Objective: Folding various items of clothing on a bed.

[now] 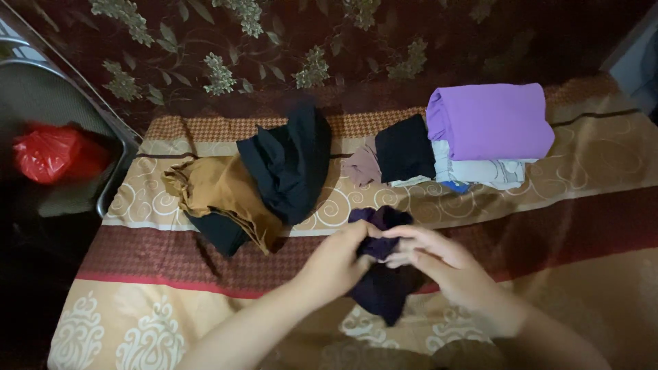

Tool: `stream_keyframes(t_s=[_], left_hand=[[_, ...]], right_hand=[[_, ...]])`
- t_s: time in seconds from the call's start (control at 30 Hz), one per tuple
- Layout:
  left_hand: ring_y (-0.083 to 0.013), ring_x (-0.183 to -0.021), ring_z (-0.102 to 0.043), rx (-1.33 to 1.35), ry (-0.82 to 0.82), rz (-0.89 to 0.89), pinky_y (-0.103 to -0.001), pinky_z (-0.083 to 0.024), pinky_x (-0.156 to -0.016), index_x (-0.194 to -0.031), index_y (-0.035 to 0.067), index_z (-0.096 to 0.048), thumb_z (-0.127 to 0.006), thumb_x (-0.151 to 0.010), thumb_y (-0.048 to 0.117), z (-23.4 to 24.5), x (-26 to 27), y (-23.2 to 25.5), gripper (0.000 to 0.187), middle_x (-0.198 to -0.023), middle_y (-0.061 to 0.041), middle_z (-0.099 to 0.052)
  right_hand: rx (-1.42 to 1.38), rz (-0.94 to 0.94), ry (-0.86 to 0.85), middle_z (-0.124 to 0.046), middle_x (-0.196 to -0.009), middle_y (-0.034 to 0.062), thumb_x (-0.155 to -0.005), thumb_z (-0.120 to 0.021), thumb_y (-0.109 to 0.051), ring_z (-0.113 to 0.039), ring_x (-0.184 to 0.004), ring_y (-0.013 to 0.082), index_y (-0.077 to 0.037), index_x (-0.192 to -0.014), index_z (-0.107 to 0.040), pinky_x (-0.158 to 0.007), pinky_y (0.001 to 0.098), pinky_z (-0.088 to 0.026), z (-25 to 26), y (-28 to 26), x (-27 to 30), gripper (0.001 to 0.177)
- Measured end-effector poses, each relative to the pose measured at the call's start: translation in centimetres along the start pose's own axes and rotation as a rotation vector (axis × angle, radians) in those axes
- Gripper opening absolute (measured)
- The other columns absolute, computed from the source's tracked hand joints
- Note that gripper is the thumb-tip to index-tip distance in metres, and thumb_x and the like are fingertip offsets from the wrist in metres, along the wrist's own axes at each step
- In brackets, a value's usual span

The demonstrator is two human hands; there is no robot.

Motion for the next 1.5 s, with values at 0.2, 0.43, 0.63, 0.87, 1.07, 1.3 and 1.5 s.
stream_keyframes(t_s=[0.2,0.43,0.63,0.87,1.07,1.3,1.5], left_hand=[[-0.0340,-0.111,-0.069,0.002,-0.166,-0.328,-0.039,-0.055,-0.095,-0.108,0.005,-0.065,-0.056,-0.070,-0.016,4.4,-0.4,2.6,0.044,-0.107,-0.014,-0.070],[-0.0349,-0.112,-0.067,-0.110,-0.157,-0.418,-0.041,-0.053,-0.098,-0.106,0.005,-0.068,-0.054,-0.064,-0.016,7.7,-1.3,1.1,0.049,-0.107,-0.012,-0.071],[-0.0348,-0.110,-0.066,-0.282,-0.015,-0.408,-0.042,-0.052,-0.097,-0.105,0.007,-0.068,-0.057,-0.067,-0.016,10.0,-2.7,-2.7,0.045,-0.107,-0.012,-0.071],[-0.0361,-0.111,-0.065,-0.465,0.279,-0.281,-0.044,-0.051,-0.095,-0.119,0.007,-0.070,-0.059,-0.063,-0.018,11.1,-2.9,-6.8,0.062,-0.114,-0.013,-0.073],[-0.0359,-0.108,-0.067,-0.309,0.067,-0.422,-0.046,-0.052,-0.094,-0.103,0.008,-0.071,-0.067,-0.072,-0.007,3.3,3.4,-13.7,0.035,-0.109,-0.012,-0.074],[-0.0350,-0.103,-0.069,-0.173,-0.160,-0.094,-0.042,-0.055,-0.091,-0.107,0.008,-0.074,-0.062,-0.076,-0.010,-1.4,7.8,-19.5,0.038,-0.105,-0.013,-0.075],[-0.0279,-0.100,-0.072,0.071,0.109,0.203,-0.038,-0.056,-0.089,-0.124,0.007,-0.064,-0.068,-0.085,-0.003,0.0,3.0,-23.3,0.041,-0.111,-0.012,-0.074]], right_hand=[[0.600,0.740,0.044,-0.062,-0.134,0.0148,-0.095,-0.063,-0.013,-0.059,-0.129,0.0263,0.000,-0.123,-0.059,-0.111,0.0411,-0.046,2.2,-3.9,-1.2,0.032],[1.210,0.235,-0.364,-0.066,-0.130,0.0138,-0.076,-0.077,-0.011,-0.054,-0.130,0.0357,-0.009,-0.115,-0.071,-0.105,0.0637,-0.023,2.5,8.7,-5.6,0.039],[1.024,-0.061,0.222,-0.073,-0.095,0.0120,-0.087,-0.069,-0.020,-0.072,-0.084,0.0257,-0.011,-0.116,-0.067,-0.078,0.0416,-0.058,6.7,5.9,-7.1,0.031],[1.366,0.522,0.694,-0.071,-0.116,0.0152,-0.088,-0.063,-0.007,-0.066,-0.105,0.0329,-0.008,-0.122,-0.070,-0.094,0.0462,-0.052,7.8,-3.0,-3.5,0.035],[1.336,0.314,0.389,-0.071,-0.104,0.0125,-0.087,-0.062,-0.008,-0.067,-0.098,0.0308,-0.011,-0.119,-0.071,-0.090,0.0439,-0.053,9.6,8.9,-2.0,0.033],[0.989,0.039,0.143,-0.074,-0.103,0.0124,-0.082,-0.071,-0.011,-0.072,-0.092,0.0277,-0.011,-0.115,-0.072,-0.081,0.0407,-0.058,13.1,22.4,-0.7,0.033],[0.251,-0.248,0.408,-0.076,-0.109,0.0208,-0.098,-0.061,-0.016,-0.072,-0.083,0.0349,-0.013,-0.129,-0.068,-0.073,0.0449,-0.054,14.4,15.4,-4.7,0.031]])
Point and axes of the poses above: each hand's wrist, its own x-axis away from the middle knuckle, its own z-axis out of the back of the hand, y = z × x, the point moved 6 cm from there along -x, towards the middle knuckle
